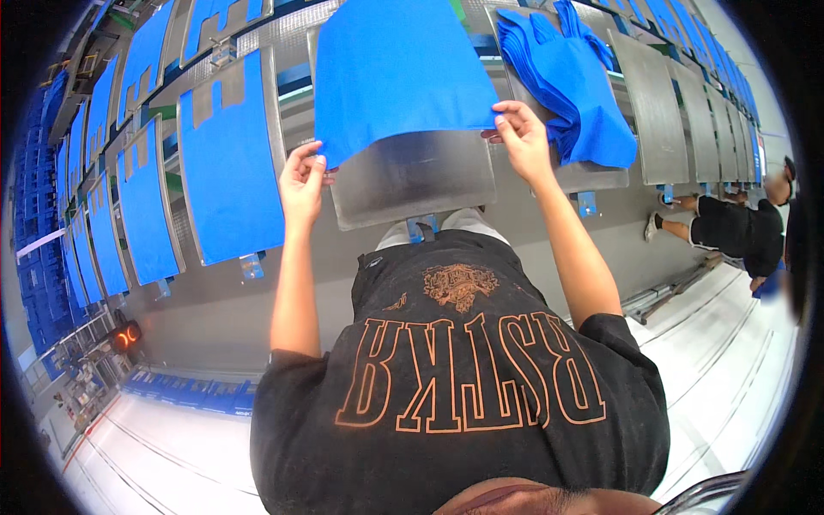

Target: Smoothing garments onto printing platens and moving finished garments to a conveyor line.

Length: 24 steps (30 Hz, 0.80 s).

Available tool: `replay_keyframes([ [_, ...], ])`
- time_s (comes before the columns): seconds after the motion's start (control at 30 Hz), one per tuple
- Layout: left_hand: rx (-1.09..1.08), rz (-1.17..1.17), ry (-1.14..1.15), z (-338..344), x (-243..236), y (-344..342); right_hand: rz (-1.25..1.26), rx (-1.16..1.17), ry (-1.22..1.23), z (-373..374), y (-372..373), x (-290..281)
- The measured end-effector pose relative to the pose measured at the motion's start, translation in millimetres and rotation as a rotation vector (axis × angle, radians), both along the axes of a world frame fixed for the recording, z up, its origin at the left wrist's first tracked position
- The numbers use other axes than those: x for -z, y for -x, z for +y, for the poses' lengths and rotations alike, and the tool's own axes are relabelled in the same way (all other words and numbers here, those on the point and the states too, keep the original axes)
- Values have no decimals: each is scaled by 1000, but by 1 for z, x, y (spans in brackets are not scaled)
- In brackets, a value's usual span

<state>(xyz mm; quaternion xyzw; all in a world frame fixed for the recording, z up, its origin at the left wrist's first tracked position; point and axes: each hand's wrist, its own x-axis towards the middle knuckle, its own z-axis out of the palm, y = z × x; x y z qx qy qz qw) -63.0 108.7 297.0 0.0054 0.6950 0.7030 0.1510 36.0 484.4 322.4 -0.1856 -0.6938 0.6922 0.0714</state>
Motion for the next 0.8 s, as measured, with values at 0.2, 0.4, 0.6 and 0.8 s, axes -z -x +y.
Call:
replay_keyframes([
  [0.2,-82,-161,193,-1,104,3,-106,68,-127,-6,11,103],
  [0.4,-68,-256,340,5,143,-18,-214,147,-227,-15,-28,145],
  [0.6,-36,-303,459,-1,178,-62,-278,171,-200,-24,-85,194],
  [0.8,-30,-370,471,3,193,-85,-354,215,-200,-13,-101,216],
])
